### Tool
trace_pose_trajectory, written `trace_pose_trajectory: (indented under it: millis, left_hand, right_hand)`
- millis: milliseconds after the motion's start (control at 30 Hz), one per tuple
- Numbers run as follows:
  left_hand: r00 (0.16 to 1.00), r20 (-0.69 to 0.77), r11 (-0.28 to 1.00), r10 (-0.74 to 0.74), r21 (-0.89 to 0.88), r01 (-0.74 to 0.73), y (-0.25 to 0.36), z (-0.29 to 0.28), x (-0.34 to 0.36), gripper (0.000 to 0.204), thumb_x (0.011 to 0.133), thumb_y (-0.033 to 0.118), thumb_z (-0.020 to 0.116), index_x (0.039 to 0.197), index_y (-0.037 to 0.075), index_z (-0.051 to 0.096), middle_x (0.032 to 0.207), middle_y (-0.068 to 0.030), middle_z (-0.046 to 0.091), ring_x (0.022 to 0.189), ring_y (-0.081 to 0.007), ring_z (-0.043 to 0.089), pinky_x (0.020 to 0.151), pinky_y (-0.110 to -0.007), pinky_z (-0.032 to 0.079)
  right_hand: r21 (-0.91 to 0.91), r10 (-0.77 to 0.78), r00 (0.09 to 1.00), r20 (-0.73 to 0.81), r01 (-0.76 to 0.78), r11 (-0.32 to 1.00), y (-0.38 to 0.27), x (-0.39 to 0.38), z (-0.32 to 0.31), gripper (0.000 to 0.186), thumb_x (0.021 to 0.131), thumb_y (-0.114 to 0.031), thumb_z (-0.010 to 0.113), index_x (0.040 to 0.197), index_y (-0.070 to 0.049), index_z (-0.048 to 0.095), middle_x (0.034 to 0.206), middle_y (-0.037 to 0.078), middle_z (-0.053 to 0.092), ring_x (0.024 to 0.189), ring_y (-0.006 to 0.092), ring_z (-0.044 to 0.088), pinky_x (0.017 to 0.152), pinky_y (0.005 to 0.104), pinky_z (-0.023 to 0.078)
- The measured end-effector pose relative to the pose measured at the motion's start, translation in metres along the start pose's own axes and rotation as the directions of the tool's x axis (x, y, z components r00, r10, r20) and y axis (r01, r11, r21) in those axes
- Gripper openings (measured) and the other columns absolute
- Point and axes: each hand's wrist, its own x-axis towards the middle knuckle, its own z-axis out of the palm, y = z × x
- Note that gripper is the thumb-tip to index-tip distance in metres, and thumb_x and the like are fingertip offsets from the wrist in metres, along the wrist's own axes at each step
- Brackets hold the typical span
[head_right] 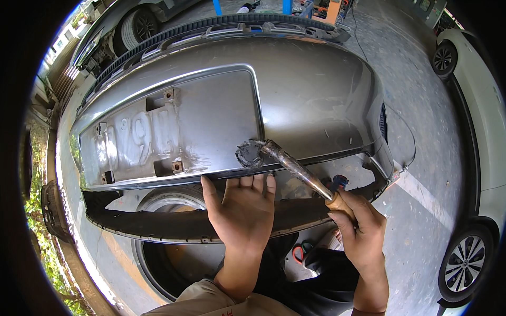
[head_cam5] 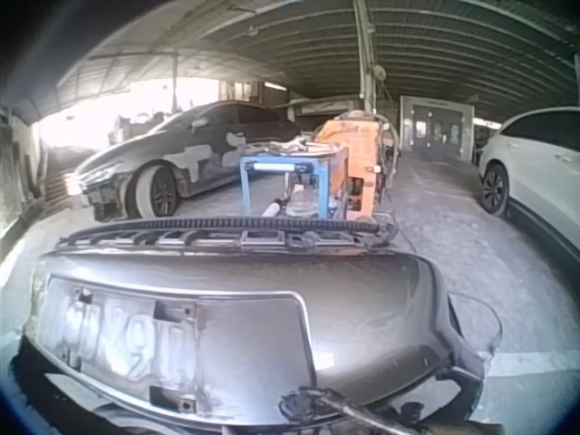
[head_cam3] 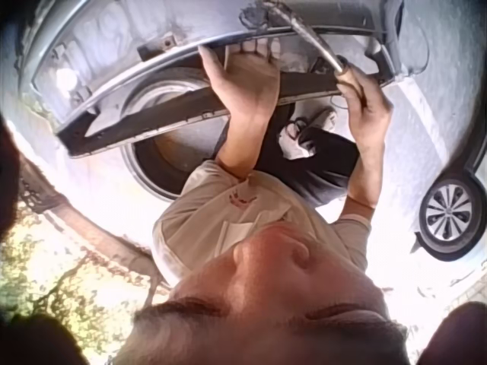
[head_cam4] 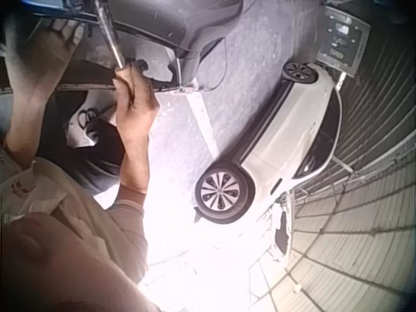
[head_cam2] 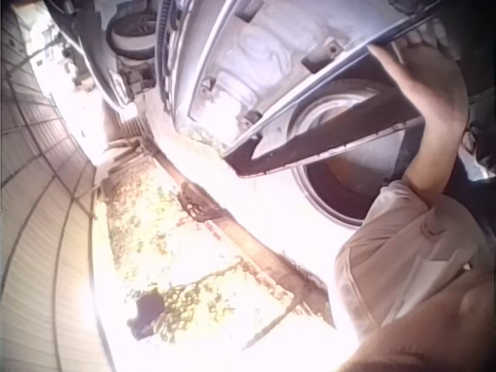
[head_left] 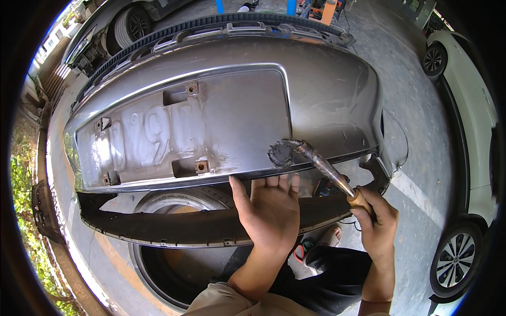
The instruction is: The person uses a chisel to scrape and remove material from a damaged area on the rear bumper of a silver car. The person holds the bumper steady with one hand while working the tool with the other.
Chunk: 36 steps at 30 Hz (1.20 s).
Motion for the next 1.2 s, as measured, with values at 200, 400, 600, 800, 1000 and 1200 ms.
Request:
trace_pose_trajectory:
  millis: [200,400,600,800,1000,1200]
  left_hand:
    - [1.0,-0.029,1.0,0.004,0.013,-0.004,0.001,0.003,-0.001,0.059,0.1,0.065,0.055,0.124,0.011,0.064,0.127,-0.0021,0.068,0.125,-0.0192,0.056,0.115,-0.041,0.032]
    - [1.0,-0.01,1.0,-0.004,0.003,0.004,0.0,0.001,-0.001,0.059,0.1,0.065,0.055,0.121,0.011,0.064,0.125,-0.0019,0.068,0.124,-0.0193,0.056,0.115,-0.042,0.032]
    - [1.0,-0.007,1.0,-0.007,-0.001,0.007,0.001,0.0,-0.001,0.059,0.1,0.065,0.055,0.121,0.011,0.064,0.126,-0.0022,0.068,0.124,-0.0193,0.057,0.115,-0.042,0.033]
    - [1.0,0.006,1.0,-0.003,0.008,0.003,0.0,-0.001,0.0,0.059,0.1,0.065,0.055,0.123,0.011,0.063,0.127,-0.0024,0.068,0.125,-0.0197,0.057,0.115,-0.042,0.034]
    - [1.0,-0.003,1.0,0.002,0.011,-0.002,0.001,0.001,-0.001,0.059,0.1,0.065,0.055,0.122,0.011,0.064,0.125,-0.0022,0.068,0.124,-0.0197,0.057,0.115,-0.043,0.033]
    - [1.0,0.011,1.0,-0.001,0.003,0.001,0.001,-0.002,-0.001,0.059,0.1,0.065,0.055,0.122,0.011,0.064,0.126,-0.002,0.067,0.125,-0.0195,0.056,0.115,-0.042,0.032]
  right_hand:
    - [-0.022,0.015,0.998,0.057,-0.014,1.0,-0.002,0.001,-0.003,0.036,0.086,0.0,0.079,0.121,0.005,0.069,0.1,0.017,0.076,0.085,0.0251,0.075,0.077,0.0324,0.058]
    - [-0.005,0.007,0.999,0.038,-0.007,1.0,-0.001,0.0,-0.001,0.037,0.086,0.0,0.08,0.121,0.005,0.069,0.1,0.018,0.076,0.083,0.0245,0.074,0.076,0.0325,0.057]
    - [0.021,0.027,1.0,0.005,-0.027,0.999,0.001,-0.001,0.001,0.032,0.087,-0.004,0.08,0.117,0.004,0.07,0.088,0.009,0.072,0.075,0.0114,0.062,0.069,0.0263,0.052]
    - [0.025,0.068,0.997,0.035,-0.069,0.997,0.001,-0.003,-0.004,0.033,0.088,-0.004,0.08,0.119,0.004,0.07,0.094,0.012,0.075,0.081,0.0161,0.069,0.075,0.0284,0.055]
    - [0.099,0.129,0.988,0.081,-0.137,0.986,0.002,-0.003,-0.008,0.032,0.09,-0.005,0.079,0.119,0.005,0.07,0.096,0.014,0.077,0.084,0.0158,0.071,0.078,0.0291,0.056]
    - [0.098,0.204,0.974,0.096,-0.213,0.972,-0.005,-0.004,-0.011,0.031,0.091,-0.006,0.078,0.118,0.006,0.07,0.093,0.014,0.077,0.081,0.0156,0.07,0.077,0.0282,0.056]
